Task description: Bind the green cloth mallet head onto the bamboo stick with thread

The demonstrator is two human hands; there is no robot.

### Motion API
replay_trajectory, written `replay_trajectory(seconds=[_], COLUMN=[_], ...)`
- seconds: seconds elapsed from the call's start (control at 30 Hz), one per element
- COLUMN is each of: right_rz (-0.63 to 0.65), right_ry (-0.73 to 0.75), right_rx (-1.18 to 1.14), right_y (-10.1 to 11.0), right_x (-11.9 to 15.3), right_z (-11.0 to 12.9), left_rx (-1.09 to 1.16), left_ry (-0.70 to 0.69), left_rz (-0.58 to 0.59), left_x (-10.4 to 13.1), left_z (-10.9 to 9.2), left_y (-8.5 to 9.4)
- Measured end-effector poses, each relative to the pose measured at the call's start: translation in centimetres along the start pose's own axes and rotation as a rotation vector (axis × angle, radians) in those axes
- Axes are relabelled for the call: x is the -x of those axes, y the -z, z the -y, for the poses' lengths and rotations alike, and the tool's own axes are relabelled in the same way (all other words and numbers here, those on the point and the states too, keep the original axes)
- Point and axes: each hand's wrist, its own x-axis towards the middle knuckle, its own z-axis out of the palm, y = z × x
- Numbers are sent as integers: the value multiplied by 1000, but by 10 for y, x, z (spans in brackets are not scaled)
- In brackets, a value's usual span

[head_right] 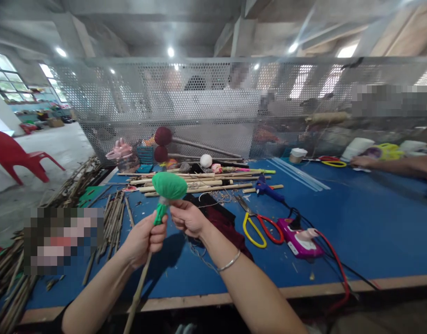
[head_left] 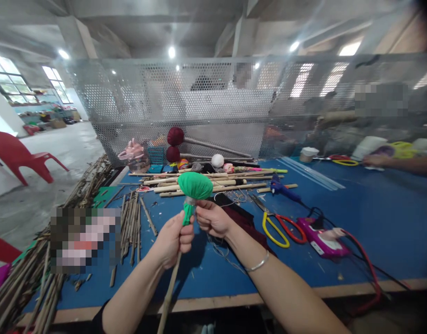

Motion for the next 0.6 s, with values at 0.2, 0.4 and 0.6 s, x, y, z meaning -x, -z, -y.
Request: replay_trajectory(seconds=[0.2, 0.4, 0.6], right_rz=[70, 5, 14], right_ry=[22, 60, 81], right_rx=[21, 148, 273], right_y=[-2, 6, 3], right_x=[5, -4, -3], right_z=[4, -4, -5], left_rx=[312, -45, -574], left_ry=[244, -54, -294], left_rz=[259, -127, -426], left_x=[-3, -8, -3], left_z=[-2, 9, 19], left_y=[13, 3, 2])
